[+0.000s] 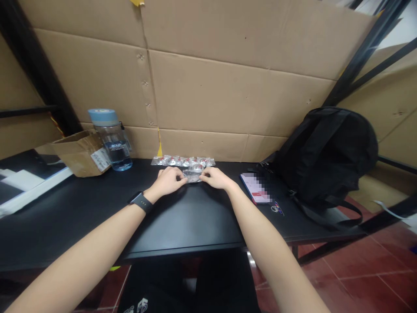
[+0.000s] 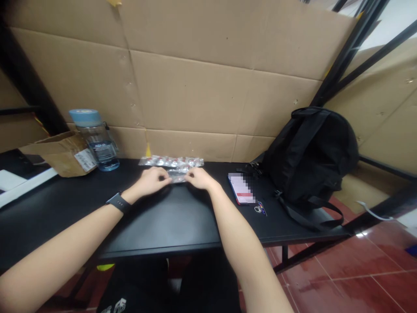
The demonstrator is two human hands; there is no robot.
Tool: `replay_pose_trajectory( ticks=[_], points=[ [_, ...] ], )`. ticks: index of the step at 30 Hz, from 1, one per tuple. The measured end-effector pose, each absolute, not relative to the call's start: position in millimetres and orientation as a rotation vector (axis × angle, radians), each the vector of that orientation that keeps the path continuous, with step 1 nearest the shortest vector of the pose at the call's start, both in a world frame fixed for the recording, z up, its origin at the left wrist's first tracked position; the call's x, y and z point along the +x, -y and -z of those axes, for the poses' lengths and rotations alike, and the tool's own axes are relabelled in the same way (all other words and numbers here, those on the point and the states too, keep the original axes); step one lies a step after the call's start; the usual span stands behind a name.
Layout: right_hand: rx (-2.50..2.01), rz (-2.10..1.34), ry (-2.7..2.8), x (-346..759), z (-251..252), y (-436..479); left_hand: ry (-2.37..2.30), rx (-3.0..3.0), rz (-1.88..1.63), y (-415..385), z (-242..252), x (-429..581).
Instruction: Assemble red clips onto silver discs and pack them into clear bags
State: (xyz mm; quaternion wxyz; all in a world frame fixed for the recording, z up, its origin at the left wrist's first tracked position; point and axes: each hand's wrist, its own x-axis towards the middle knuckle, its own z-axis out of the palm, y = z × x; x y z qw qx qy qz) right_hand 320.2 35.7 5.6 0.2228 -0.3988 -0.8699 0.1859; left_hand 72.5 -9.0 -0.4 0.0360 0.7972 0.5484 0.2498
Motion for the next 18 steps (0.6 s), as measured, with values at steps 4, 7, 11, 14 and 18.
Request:
replay_pose_trajectory(
  ticks=[4, 7, 11, 14, 18],
  points=[
    [-1.252, -0.353, 2.304, 314.3, -0.9, -32.5, -1.778, 2.313, -0.724, 3.4, 8.0, 72.7],
    [-1.164, -0.221, 2.302, 313.2, -2.6, -29.4, -1.838, 2.268, -0.711, 1.8, 11.0, 73.0],
    [-0.922, -0.254, 2.492, 309.4, -5.4, -26.4, -1.859, 2.278, -0.756, 3.6, 11.2, 74.8],
    [-1.042, -0.262, 2.529, 304.7, -2.3, -25.8, -1.864, 2.280, -0.743, 4.9, 10.6, 75.6],
    [-1.161, -0.262, 2.484, 299.8, 2.8, -26.6, -1.901, 2.269, -0.769, 3.9, 10.8, 73.9]
  ],
)
